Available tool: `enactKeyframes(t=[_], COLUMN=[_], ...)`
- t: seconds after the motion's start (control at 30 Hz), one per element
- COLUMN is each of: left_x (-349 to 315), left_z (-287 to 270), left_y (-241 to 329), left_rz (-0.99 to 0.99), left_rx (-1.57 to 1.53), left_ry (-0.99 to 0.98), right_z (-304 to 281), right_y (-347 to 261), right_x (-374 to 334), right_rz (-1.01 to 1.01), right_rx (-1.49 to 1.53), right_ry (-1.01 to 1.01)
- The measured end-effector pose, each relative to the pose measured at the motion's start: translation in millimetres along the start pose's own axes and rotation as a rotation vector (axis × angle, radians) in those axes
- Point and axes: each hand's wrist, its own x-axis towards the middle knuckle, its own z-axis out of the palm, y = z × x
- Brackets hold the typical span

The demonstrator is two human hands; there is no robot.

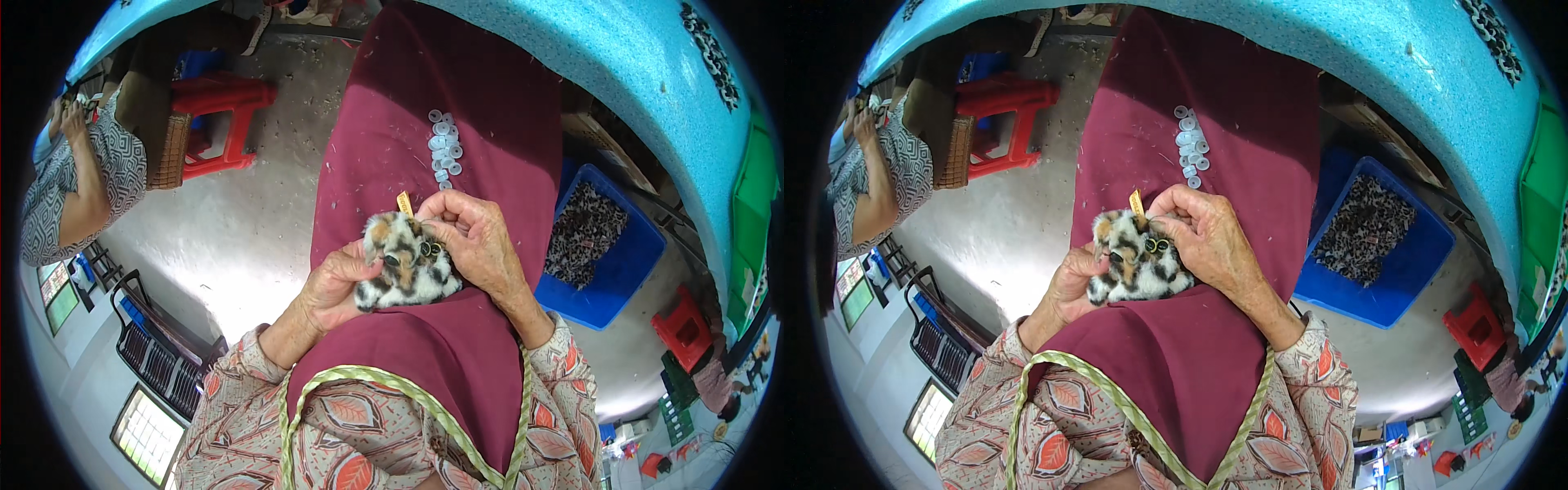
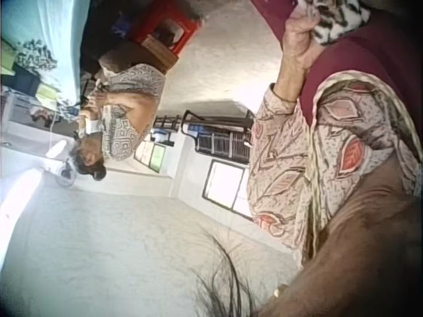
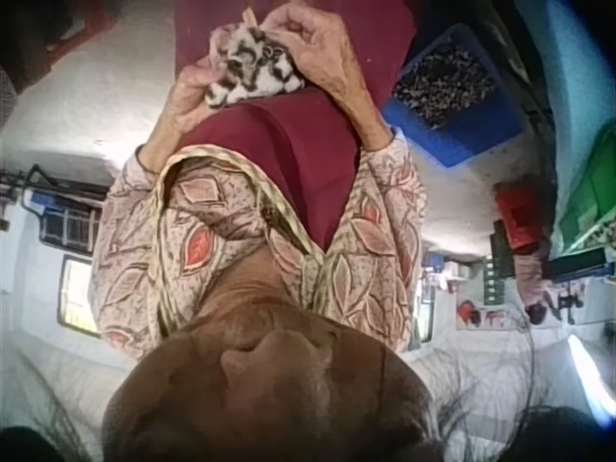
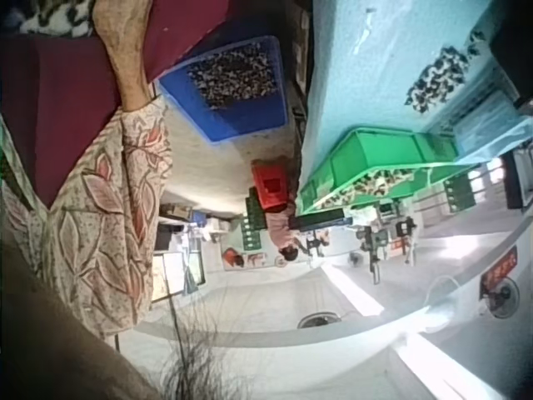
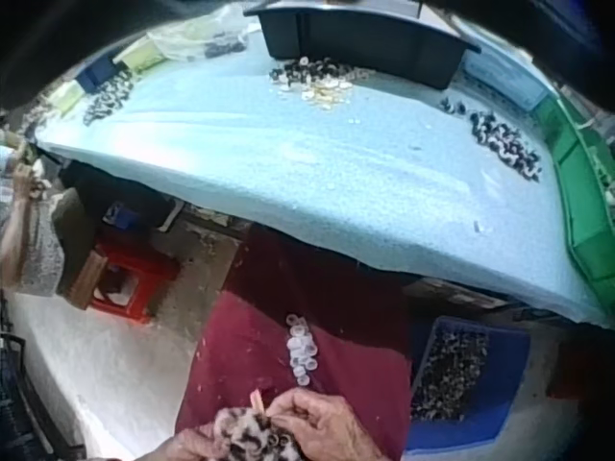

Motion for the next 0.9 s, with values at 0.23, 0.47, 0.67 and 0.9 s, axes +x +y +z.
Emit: enactKeyframes(t=[0.23,0.47,0.67,0.9], left_x=[-5,30,48,56], left_z=[3,57,54,61], left_y=[-7,-3,0,4], left_rz=[-0.019,-0.038,-0.044,0.071], left_rx=[0.183,1.073,1.145,1.178], left_ry=[0.031,0.044,-0.01,0.077], right_z=[-2,-52,-168,-141], right_y=[-3,-25,-64,-168], right_x=[-5,-25,-136,-89], right_rz=[-0.101,-0.136,0.16,-0.398], right_rx=[0.033,0.021,-1.112,-1.084], right_ry=[0.021,0.108,0.218,0.544])
